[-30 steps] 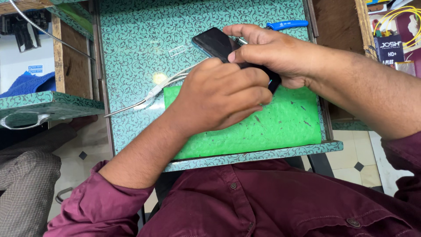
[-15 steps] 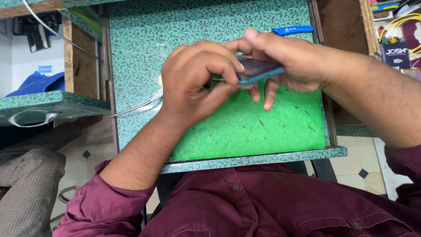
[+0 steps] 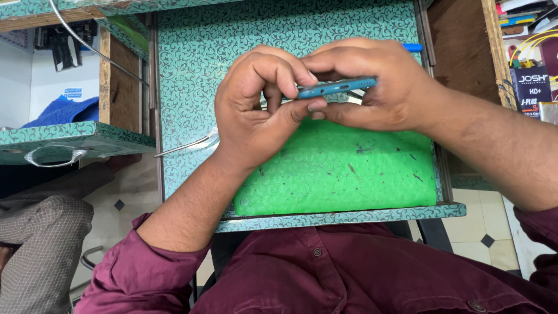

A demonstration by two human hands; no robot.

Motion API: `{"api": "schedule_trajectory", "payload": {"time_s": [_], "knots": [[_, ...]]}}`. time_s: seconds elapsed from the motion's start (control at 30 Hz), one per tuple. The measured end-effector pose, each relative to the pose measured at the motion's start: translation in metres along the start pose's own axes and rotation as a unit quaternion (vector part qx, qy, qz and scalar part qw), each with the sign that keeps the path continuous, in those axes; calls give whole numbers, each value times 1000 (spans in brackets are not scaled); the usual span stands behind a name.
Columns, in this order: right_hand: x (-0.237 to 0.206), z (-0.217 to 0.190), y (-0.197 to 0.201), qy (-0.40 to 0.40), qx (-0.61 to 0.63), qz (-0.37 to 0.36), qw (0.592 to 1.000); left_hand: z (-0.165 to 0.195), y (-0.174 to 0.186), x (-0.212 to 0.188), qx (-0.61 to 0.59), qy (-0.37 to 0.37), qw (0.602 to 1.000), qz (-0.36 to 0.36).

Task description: The person plugs a charging cable into a smartphone and powers it on, then removes the SIM tray and pries off the back cover. They place the opened phone on a green mat and use a screwdriver to unscrew and work on the internal components, holding the frame steady with the other hand.

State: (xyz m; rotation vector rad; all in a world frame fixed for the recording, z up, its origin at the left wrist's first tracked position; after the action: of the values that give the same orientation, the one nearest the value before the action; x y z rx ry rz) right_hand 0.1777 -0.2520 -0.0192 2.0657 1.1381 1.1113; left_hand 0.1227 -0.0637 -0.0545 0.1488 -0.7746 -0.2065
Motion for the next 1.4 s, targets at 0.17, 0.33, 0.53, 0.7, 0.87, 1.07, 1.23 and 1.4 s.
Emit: {"api": "schedule_trajectory", "payload": {"time_s": [0.17,0.33,0.53,0.7,0.87,1.07,1.23,1.4], "knots": [[-4,7,-10,-45,-26,-3,999,0,-6,-2,1,11,1000,1],[-9,13,-11,-89,-11,6,996,2,-5,-1,55,-18,998,3],[-7,8,-9,-77,-75,-2,994,-2,0,2,66,-3,998,9],[-1,0,-10,-54,-112,-35,992,3,2,2,102,-27,994,-12],[-5,1,-10,-82,-52,-37,995,-1,2,3,119,-4,992,-38],[-3,25,-26,-146,-14,-121,982,-9,9,5,115,22,992,-49],[-8,30,-35,-180,120,-152,964,-10,16,9,107,35,993,-45],[-5,23,-25,-157,141,-91,973,0,20,13,150,-15,988,-44]]}}
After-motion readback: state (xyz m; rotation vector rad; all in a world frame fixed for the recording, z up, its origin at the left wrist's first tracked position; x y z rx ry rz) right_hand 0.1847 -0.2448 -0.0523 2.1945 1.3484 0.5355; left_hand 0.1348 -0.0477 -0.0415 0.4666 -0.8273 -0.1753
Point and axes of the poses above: each hand's wrist, its own x-axis towards the middle knuckle, its own y-axis out of the back of the hand, z = x × y, the point moved 4 cm from there along x, towards the middle knuckle, and after that the axes turned 7 degrees about -z, right-handed, at the moved point
